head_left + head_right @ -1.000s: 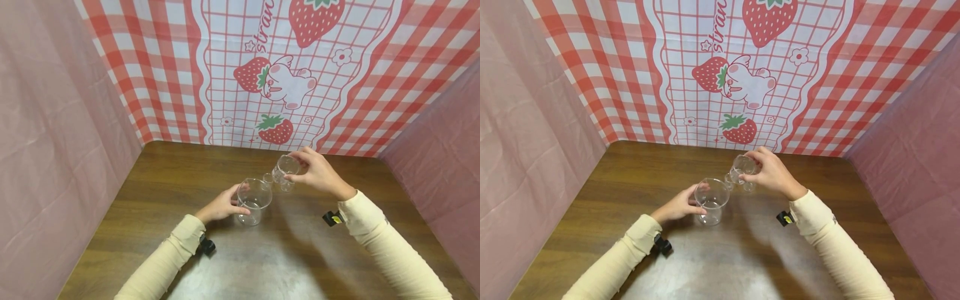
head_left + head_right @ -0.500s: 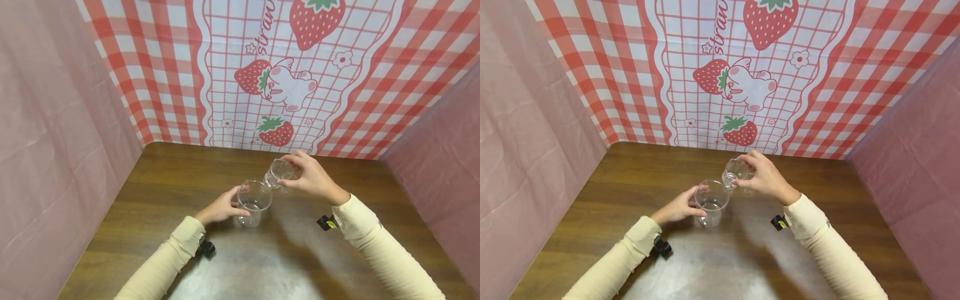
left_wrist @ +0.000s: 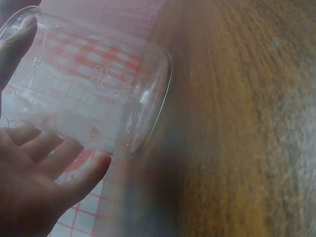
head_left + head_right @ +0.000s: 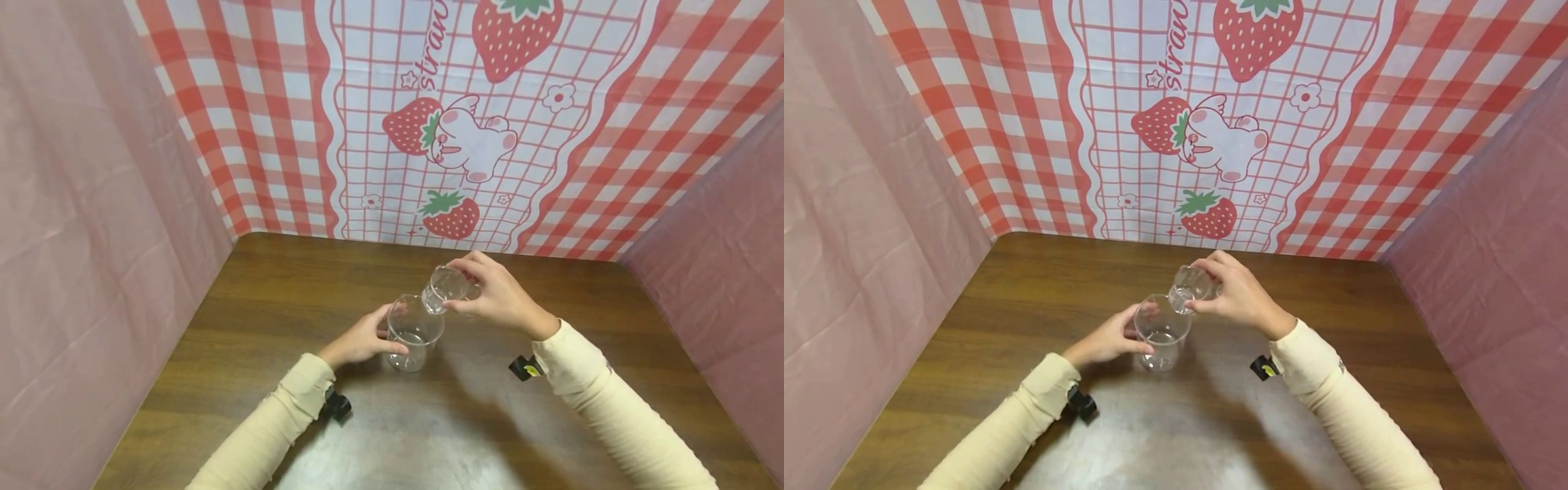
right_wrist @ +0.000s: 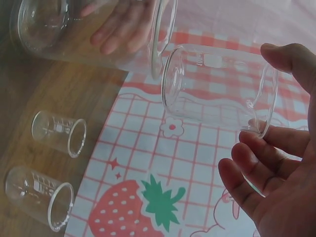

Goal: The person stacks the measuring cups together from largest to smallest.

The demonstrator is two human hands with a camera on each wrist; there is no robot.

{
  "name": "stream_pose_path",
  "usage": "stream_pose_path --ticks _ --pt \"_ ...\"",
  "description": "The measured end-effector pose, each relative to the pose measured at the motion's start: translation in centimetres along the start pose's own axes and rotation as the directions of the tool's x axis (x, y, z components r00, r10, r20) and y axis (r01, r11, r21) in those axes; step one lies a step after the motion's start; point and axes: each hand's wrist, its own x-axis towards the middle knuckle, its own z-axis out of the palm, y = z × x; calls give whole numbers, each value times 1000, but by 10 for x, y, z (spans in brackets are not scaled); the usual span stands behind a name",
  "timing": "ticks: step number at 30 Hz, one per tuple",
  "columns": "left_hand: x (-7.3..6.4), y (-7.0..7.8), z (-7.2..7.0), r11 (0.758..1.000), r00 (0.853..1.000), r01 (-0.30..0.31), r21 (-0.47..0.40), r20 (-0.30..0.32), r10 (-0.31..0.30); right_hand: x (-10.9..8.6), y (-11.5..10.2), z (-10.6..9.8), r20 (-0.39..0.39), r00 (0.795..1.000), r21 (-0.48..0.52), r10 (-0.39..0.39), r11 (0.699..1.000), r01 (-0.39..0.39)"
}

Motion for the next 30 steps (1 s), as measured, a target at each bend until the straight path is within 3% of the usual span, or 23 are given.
stream_pose_path --ticks 6,15,30 --pt "0 1 0 1000 1000 8 -8 4 -8 1 -2 6 13 1000 27 -21 999 21" --pt "12 -34 5 1000 1000 17 -12 -12 -17 3 -7 12 42 999 36 -26 999 24" --pt "10 -35 5 1000 1000 12 -7 -28 -13 3 -14 25 78 996 32 -37 999 35"
